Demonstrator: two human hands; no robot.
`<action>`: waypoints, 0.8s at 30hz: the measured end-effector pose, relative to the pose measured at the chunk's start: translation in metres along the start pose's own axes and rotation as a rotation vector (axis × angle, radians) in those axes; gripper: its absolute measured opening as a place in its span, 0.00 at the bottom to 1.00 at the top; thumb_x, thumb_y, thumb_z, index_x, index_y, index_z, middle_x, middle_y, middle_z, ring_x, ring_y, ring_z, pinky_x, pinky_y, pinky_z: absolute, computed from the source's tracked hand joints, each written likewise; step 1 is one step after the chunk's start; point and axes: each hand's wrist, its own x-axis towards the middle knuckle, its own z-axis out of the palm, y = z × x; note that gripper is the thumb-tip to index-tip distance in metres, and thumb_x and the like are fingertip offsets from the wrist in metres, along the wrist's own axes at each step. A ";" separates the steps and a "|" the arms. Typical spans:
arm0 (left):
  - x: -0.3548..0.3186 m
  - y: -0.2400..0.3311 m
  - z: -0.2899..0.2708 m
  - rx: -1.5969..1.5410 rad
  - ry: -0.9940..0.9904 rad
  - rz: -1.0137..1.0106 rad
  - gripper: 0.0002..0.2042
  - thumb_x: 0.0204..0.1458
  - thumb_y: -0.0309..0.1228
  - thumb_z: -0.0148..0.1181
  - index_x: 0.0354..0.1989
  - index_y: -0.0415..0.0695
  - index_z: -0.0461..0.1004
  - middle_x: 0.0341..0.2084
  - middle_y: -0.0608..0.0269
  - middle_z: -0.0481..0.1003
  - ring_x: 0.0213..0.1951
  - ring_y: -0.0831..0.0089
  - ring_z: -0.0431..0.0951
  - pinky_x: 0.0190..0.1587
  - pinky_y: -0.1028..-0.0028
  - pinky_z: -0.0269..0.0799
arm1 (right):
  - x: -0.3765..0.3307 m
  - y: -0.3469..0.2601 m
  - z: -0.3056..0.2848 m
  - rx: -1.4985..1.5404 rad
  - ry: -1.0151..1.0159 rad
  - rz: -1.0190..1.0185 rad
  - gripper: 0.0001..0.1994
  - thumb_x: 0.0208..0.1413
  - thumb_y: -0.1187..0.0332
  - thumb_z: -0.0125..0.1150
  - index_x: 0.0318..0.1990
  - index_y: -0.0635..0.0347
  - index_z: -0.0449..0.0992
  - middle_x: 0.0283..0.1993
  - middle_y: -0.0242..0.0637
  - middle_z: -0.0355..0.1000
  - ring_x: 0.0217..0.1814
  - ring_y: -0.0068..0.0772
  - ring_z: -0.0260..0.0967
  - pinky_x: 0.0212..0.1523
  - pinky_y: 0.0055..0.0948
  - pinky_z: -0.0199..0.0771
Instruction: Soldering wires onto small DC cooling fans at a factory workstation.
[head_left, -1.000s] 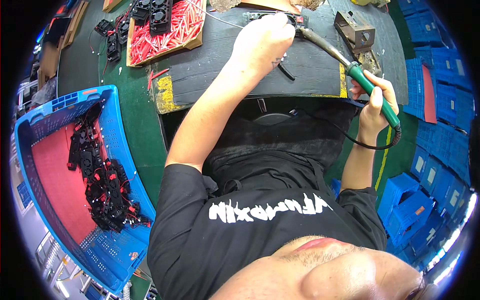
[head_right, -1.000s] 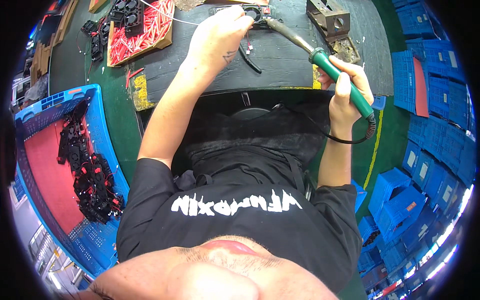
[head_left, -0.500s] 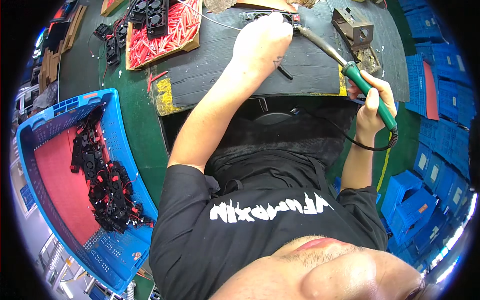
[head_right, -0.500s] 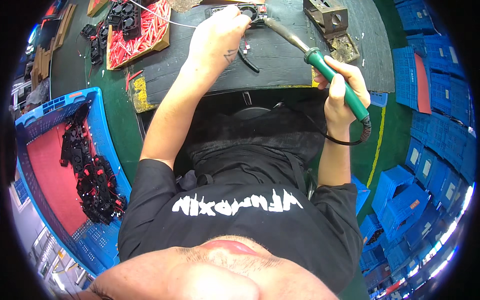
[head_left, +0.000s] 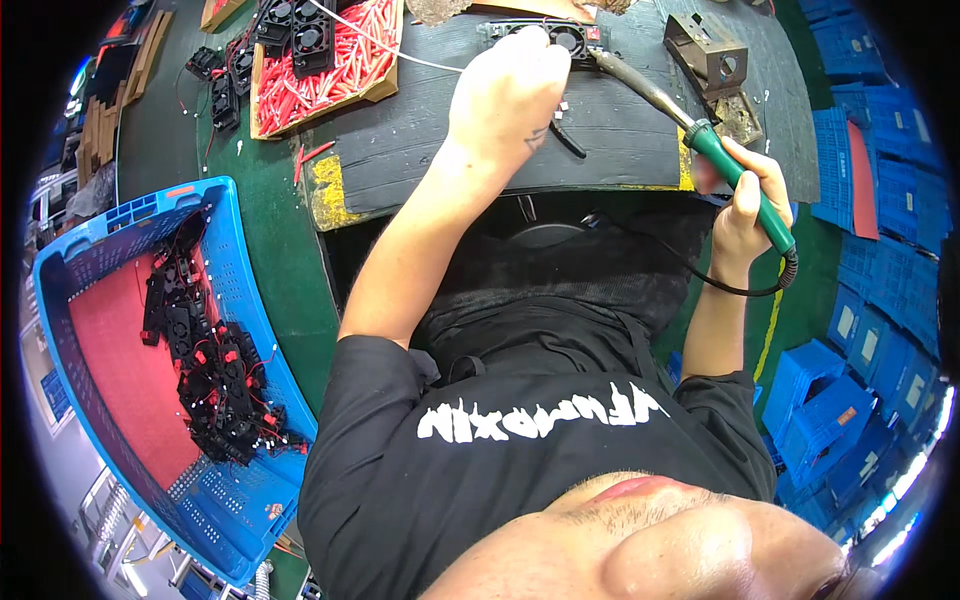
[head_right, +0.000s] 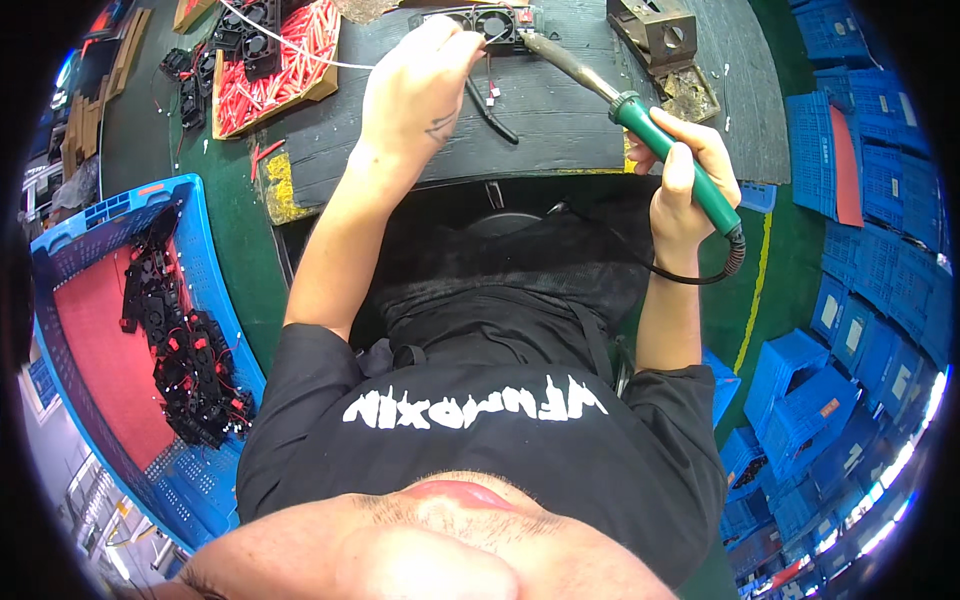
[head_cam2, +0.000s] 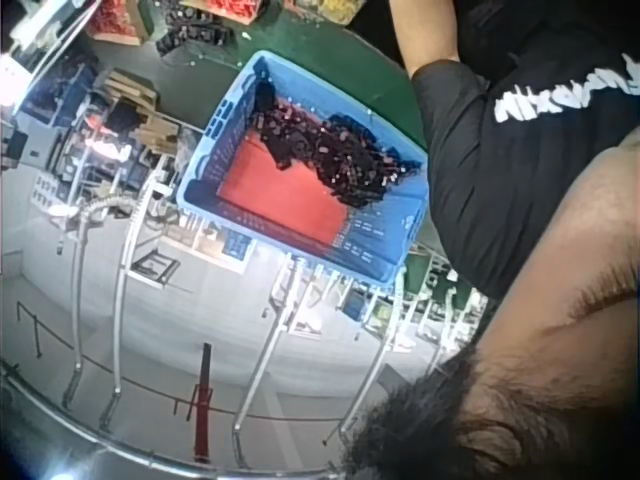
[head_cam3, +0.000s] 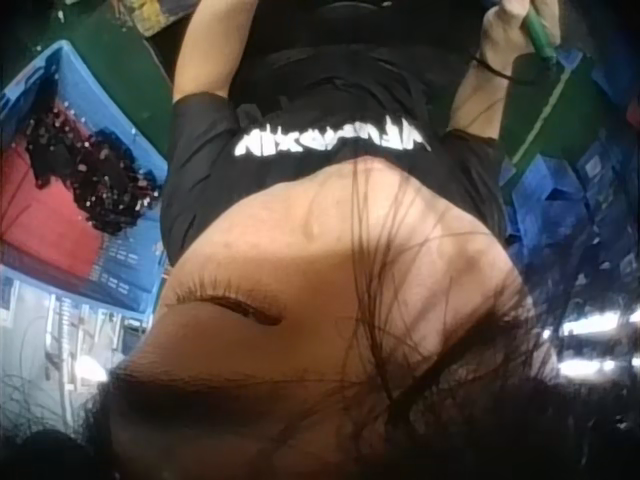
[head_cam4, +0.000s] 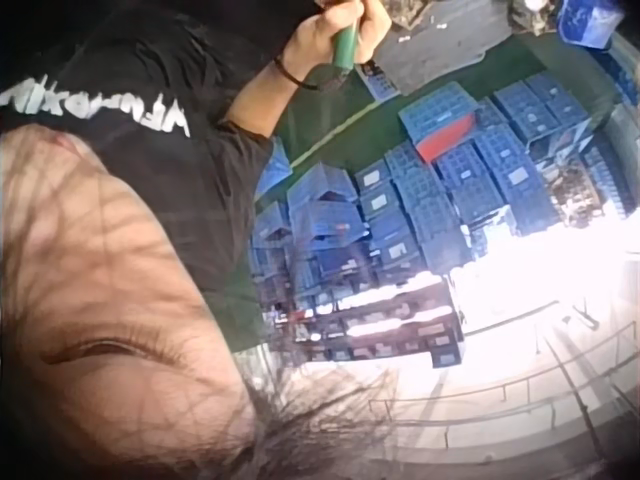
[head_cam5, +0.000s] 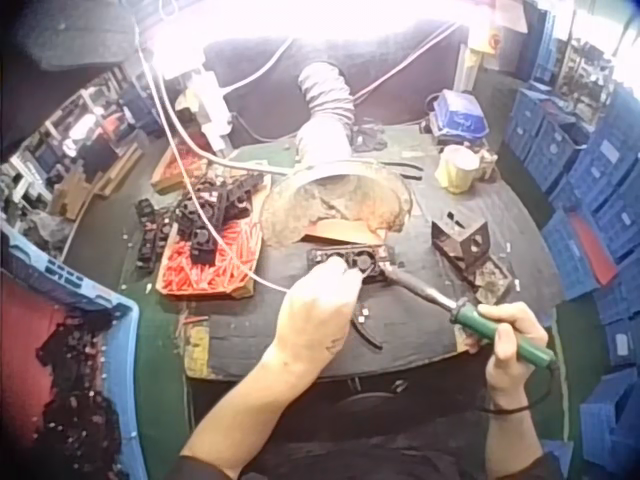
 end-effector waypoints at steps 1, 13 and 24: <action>-0.003 0.000 -0.002 -0.002 0.012 0.000 0.02 0.44 0.23 0.57 0.27 0.41 0.70 0.29 0.56 0.71 0.35 0.62 0.76 0.39 0.69 0.74 | 0.000 0.000 0.000 0.000 -0.001 0.001 0.17 0.59 0.70 0.44 0.44 0.76 0.74 0.33 0.52 0.77 0.29 0.32 0.74 0.29 0.26 0.76; -0.022 -0.009 -0.011 -0.022 0.259 0.016 0.10 0.44 0.26 0.59 0.38 0.42 0.76 0.32 0.59 0.72 0.35 0.64 0.75 0.41 0.71 0.71 | 0.001 0.001 -0.005 0.029 0.047 -0.015 0.18 0.57 0.68 0.43 0.43 0.77 0.74 0.33 0.57 0.76 0.27 0.36 0.75 0.28 0.28 0.76; -0.009 -0.007 0.013 0.082 0.148 0.070 0.07 0.42 0.27 0.59 0.32 0.48 0.76 0.29 0.67 0.71 0.33 0.69 0.73 0.38 0.69 0.65 | -0.007 0.005 -0.012 0.015 0.121 0.001 0.19 0.58 0.65 0.45 0.43 0.77 0.74 0.32 0.58 0.76 0.25 0.37 0.74 0.26 0.28 0.75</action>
